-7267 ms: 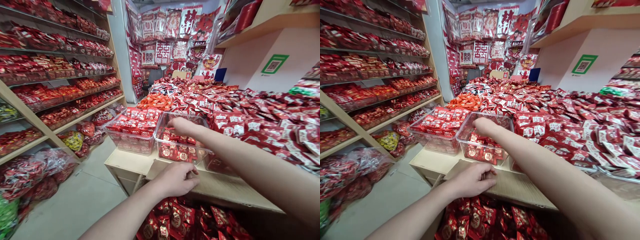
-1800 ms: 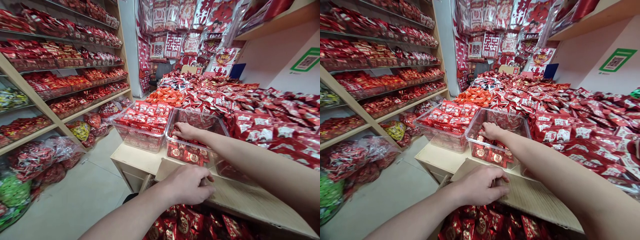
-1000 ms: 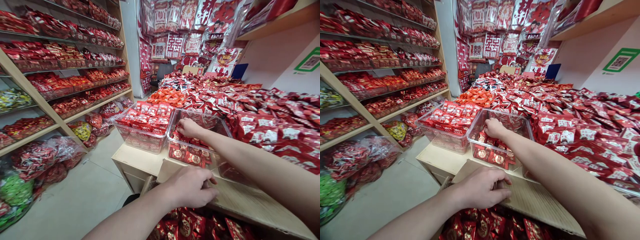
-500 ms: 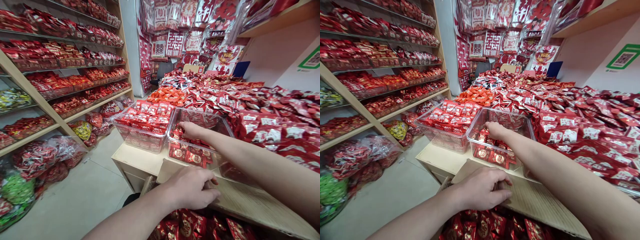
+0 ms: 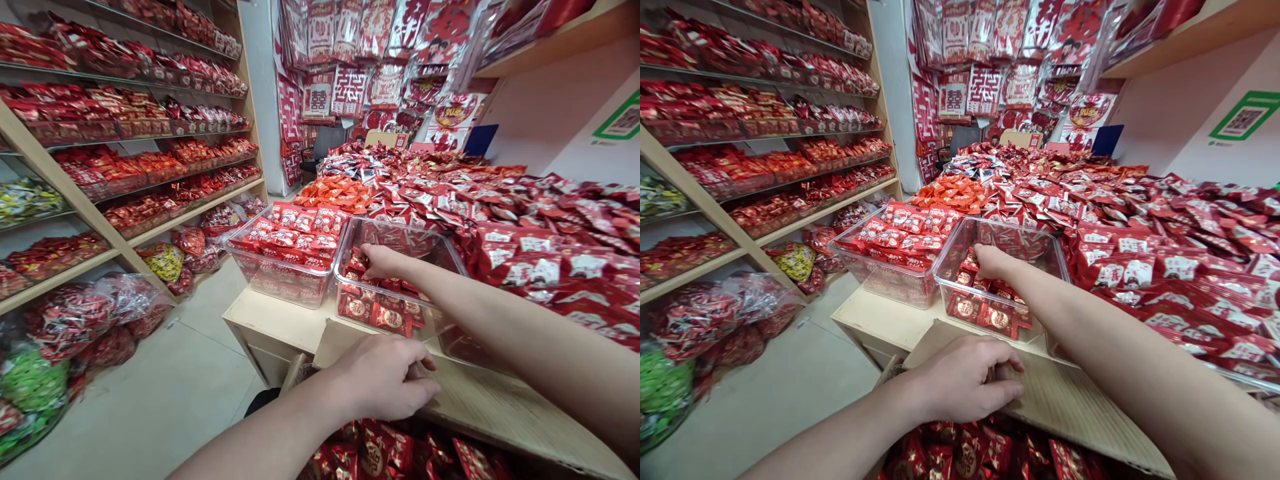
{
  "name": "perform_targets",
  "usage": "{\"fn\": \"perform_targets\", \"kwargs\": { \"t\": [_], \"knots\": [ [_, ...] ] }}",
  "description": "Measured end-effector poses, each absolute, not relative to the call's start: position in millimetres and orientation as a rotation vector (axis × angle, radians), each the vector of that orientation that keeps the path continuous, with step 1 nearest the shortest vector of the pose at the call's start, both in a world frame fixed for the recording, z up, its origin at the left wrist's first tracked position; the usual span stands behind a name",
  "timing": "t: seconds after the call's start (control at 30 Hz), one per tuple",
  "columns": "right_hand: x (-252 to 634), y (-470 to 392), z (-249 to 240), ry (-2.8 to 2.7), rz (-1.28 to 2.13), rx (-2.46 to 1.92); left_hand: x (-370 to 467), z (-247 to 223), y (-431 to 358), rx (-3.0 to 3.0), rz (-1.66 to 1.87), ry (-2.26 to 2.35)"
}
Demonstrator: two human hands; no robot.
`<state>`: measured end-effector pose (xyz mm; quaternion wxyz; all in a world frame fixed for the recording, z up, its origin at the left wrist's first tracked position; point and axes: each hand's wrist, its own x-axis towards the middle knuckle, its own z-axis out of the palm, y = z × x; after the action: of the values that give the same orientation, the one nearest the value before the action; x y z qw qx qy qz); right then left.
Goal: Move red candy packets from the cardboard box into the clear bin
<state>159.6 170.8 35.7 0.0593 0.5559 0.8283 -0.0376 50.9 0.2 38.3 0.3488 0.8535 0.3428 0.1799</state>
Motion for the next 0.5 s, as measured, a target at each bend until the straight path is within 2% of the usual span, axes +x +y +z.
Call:
{"fn": "perform_targets", "kwargs": {
  "t": [0.3, 0.4, 0.5],
  "knots": [
    [153, 166, 48, 2.546, -0.088, 1.651, 51, 33, 2, 2.148, 0.476, 0.887],
    [151, 146, 86, 2.661, -0.015, 1.612, 51, 35, 2, 2.116, 0.478, 0.887],
    [161, 84, 133, 2.975, 0.001, 1.518, 52, 40, 1, 2.072, 0.496, 0.898]
  ]
}}
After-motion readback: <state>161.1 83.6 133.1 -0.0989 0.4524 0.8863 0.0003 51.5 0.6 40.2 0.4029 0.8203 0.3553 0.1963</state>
